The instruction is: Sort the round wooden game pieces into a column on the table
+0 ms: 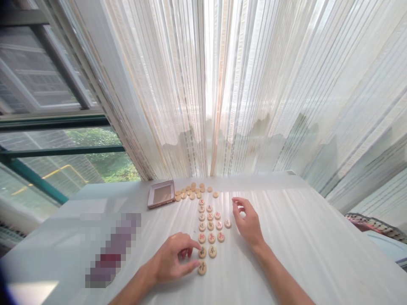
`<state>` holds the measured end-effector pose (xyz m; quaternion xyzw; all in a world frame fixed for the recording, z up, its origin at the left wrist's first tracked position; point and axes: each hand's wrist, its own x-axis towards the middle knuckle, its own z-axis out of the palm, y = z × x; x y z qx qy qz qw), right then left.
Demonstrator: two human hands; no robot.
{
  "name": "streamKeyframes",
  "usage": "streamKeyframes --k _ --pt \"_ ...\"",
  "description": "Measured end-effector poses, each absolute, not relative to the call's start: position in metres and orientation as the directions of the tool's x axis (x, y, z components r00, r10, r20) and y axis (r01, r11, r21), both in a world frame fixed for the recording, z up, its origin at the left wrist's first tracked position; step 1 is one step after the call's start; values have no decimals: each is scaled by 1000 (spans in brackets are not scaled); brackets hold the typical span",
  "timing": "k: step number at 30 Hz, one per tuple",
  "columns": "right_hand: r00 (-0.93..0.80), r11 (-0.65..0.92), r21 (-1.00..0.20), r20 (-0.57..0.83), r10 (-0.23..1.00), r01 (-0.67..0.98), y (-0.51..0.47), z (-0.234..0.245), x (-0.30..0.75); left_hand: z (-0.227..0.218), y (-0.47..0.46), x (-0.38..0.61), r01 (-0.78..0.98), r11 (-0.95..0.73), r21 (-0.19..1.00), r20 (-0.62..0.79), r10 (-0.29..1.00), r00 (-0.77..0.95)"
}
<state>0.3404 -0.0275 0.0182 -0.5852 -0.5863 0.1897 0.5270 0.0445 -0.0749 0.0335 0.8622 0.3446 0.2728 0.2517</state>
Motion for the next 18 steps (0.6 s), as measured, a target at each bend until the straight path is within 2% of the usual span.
streamKeyframes --k 4,7,13,18 --pt "281 187 -872 338 898 452 -21 10 346 29 -73 43 474 -539 696 266 807 527" --pt "240 199 -892 314 919 405 -26 13 341 24 -69 42 489 -490 722 282 853 440" --pt "-22 437 -796 472 881 419 -57 27 308 21 -68 41 483 -526 700 371 846 383" --pt "-177 502 -812 469 865 299 -82 36 283 27 -74 46 373 -431 822 318 889 329"
